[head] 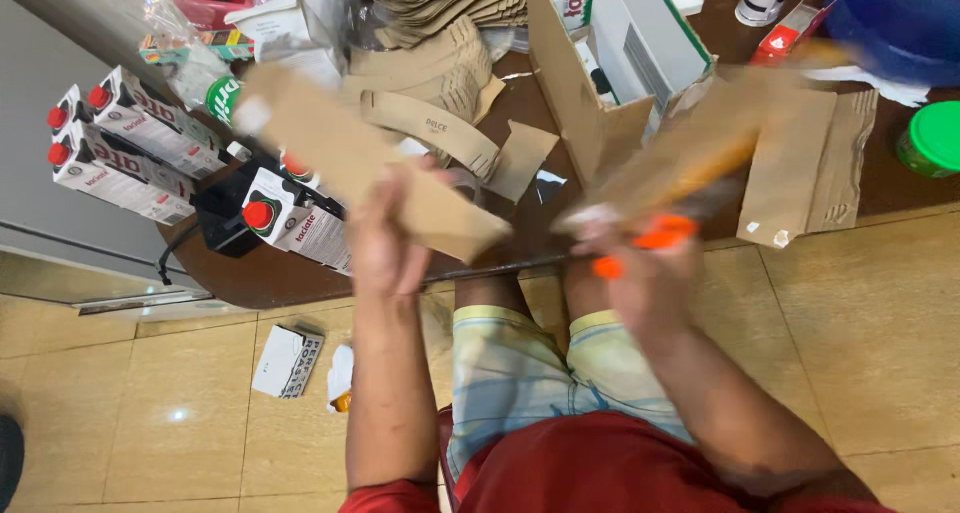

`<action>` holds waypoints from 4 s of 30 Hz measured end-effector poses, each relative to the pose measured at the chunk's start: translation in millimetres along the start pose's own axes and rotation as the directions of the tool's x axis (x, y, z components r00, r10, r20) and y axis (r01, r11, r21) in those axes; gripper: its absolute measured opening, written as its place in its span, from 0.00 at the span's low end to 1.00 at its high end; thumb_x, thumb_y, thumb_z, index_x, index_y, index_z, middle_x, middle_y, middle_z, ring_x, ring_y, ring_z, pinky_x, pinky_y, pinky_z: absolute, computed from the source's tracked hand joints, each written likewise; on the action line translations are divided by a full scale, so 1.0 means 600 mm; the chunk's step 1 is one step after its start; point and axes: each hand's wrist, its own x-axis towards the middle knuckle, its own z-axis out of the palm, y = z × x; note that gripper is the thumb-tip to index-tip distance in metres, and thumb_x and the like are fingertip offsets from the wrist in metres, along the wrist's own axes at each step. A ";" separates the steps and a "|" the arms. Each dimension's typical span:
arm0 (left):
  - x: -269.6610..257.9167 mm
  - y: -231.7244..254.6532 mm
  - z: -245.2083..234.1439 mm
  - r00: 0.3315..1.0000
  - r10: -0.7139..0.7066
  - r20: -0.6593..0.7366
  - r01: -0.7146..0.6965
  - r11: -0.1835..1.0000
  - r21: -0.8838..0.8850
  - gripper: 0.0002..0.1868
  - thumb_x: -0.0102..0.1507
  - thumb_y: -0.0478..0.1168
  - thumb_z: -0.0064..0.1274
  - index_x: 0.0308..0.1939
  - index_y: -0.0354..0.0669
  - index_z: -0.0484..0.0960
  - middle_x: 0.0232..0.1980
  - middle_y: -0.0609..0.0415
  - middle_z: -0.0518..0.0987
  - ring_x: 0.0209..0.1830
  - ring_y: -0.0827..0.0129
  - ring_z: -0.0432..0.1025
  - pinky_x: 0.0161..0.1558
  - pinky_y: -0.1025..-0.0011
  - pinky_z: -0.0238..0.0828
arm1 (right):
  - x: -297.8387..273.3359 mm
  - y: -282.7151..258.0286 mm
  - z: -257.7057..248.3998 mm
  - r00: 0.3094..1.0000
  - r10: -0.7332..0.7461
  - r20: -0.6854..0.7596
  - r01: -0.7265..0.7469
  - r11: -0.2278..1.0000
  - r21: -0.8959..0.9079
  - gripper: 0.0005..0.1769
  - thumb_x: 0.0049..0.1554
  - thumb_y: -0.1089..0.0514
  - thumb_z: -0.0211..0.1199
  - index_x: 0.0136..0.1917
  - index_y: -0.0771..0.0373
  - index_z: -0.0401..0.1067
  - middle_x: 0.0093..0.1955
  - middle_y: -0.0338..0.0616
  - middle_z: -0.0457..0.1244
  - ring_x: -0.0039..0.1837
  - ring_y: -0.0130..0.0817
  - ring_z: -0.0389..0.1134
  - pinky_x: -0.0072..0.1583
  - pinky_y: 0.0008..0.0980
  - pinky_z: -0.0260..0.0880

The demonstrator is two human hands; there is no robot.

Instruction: The person tapes a cardboard box with clear packing tape, then uses a utility knife to cut and trim cardboard pieces. They handle a milk carton and other cardboard parts, cutting shapes and edges on a cluttered table.

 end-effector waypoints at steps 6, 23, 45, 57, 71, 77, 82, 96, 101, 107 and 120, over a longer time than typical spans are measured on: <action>-0.034 0.004 -0.023 0.983 -0.173 0.055 0.151 0.950 0.273 0.19 0.63 0.37 0.56 0.55 0.30 0.76 0.45 0.43 0.83 0.40 0.54 0.81 0.43 0.57 0.81 | 0.126 -0.101 -0.172 0.898 -0.411 -0.157 0.300 0.833 -0.465 0.26 0.59 0.72 0.72 0.59 0.59 0.58 0.57 0.42 0.61 0.49 0.35 0.71 0.47 0.40 0.79; -0.068 -0.343 0.045 0.663 -0.628 0.407 0.300 0.722 0.624 0.25 0.63 0.43 0.63 0.60 0.34 0.78 0.52 0.52 0.83 0.48 0.72 0.77 0.52 0.69 0.76 | 0.067 -0.103 -0.195 0.918 0.246 0.312 -0.121 0.921 -0.371 0.43 0.43 0.57 0.83 0.68 0.67 0.67 0.59 0.45 0.67 0.59 0.37 0.70 0.59 0.38 0.72; -0.028 -0.357 0.022 0.953 0.067 0.294 -0.292 0.452 0.843 0.19 0.59 0.40 0.66 0.51 0.39 0.81 0.46 0.48 0.83 0.44 0.60 0.79 0.49 0.65 0.77 | 0.124 -0.040 -0.031 0.650 -0.624 0.434 0.561 0.009 -0.828 0.41 0.41 0.64 0.88 0.61 0.68 0.66 0.66 0.54 0.57 0.64 0.44 0.64 0.63 0.39 0.70; -0.006 -0.354 0.035 0.844 0.364 0.394 -0.499 0.263 0.826 0.19 0.60 0.39 0.67 0.53 0.46 0.77 0.51 0.47 0.79 0.55 0.53 0.73 0.60 0.56 0.69 | 0.142 0.054 -0.157 0.836 -0.499 0.229 0.380 0.225 -0.897 0.19 0.54 0.66 0.78 0.54 0.68 0.72 0.59 0.45 0.65 0.52 0.34 0.71 0.54 0.31 0.73; 0.136 -0.207 0.189 0.654 0.150 0.741 -0.756 0.100 0.647 0.15 0.60 0.46 0.69 0.40 0.41 0.84 0.40 0.49 0.82 0.48 0.54 0.75 0.64 0.51 0.61 | 0.170 0.021 -0.172 0.894 -0.386 0.228 0.305 0.151 -0.940 0.21 0.51 0.64 0.80 0.53 0.68 0.72 0.52 0.46 0.66 0.49 0.35 0.70 0.53 0.32 0.72; 0.131 -0.201 0.171 0.710 0.068 0.701 -0.701 0.165 0.694 0.16 0.64 0.44 0.68 0.47 0.38 0.81 0.40 0.47 0.81 0.45 0.53 0.76 0.51 0.59 0.69 | 0.179 -0.001 -0.163 0.964 -0.264 0.038 0.113 0.273 -0.955 0.19 0.48 0.61 0.81 0.46 0.66 0.73 0.46 0.41 0.68 0.46 0.31 0.71 0.51 0.31 0.73; 0.125 -0.206 0.171 0.686 0.134 0.715 -0.724 0.214 0.655 0.20 0.64 0.41 0.67 0.57 0.39 0.80 0.46 0.47 0.81 0.50 0.52 0.75 0.55 0.59 0.70 | 0.176 -0.006 -0.155 0.967 -0.252 0.024 0.100 0.291 -0.952 0.19 0.47 0.60 0.81 0.46 0.66 0.73 0.45 0.43 0.69 0.45 0.30 0.73 0.49 0.31 0.73; 0.129 -0.227 0.159 0.663 0.150 0.734 -0.748 0.186 0.637 0.41 0.58 0.39 0.76 0.72 0.55 0.70 0.46 0.55 0.75 0.49 0.62 0.71 0.61 0.63 0.66 | 0.178 0.011 -0.171 0.955 -0.287 0.071 0.173 0.348 -0.921 0.19 0.49 0.63 0.80 0.50 0.65 0.74 0.44 0.43 0.72 0.46 0.29 0.74 0.51 0.30 0.75; 0.131 -0.233 0.151 0.632 0.170 0.756 -0.774 0.197 0.602 0.42 0.59 0.39 0.76 0.74 0.54 0.69 0.48 0.57 0.77 0.50 0.66 0.72 0.67 0.62 0.64 | 0.182 0.006 -0.170 0.971 -0.235 0.045 0.137 0.389 -0.911 0.18 0.50 0.64 0.78 0.51 0.66 0.74 0.47 0.42 0.73 0.49 0.28 0.76 0.53 0.29 0.76; 0.124 -0.239 0.150 0.608 0.226 0.761 -0.792 0.242 0.561 0.42 0.61 0.37 0.73 0.75 0.55 0.66 0.57 0.56 0.79 0.55 0.67 0.74 0.71 0.60 0.62 | 0.178 0.000 -0.162 0.972 -0.229 0.048 0.133 0.370 -0.920 0.17 0.51 0.65 0.77 0.50 0.67 0.73 0.47 0.42 0.73 0.49 0.28 0.76 0.53 0.29 0.76; 0.117 -0.233 0.161 0.571 0.188 0.799 -0.821 0.157 0.550 0.34 0.65 0.33 0.67 0.73 0.53 0.70 0.50 0.54 0.81 0.58 0.59 0.70 0.66 0.61 0.67 | 0.179 0.001 -0.161 0.967 -0.244 0.079 0.168 0.372 -0.913 0.16 0.51 0.67 0.77 0.50 0.67 0.73 0.48 0.44 0.73 0.50 0.30 0.76 0.53 0.30 0.76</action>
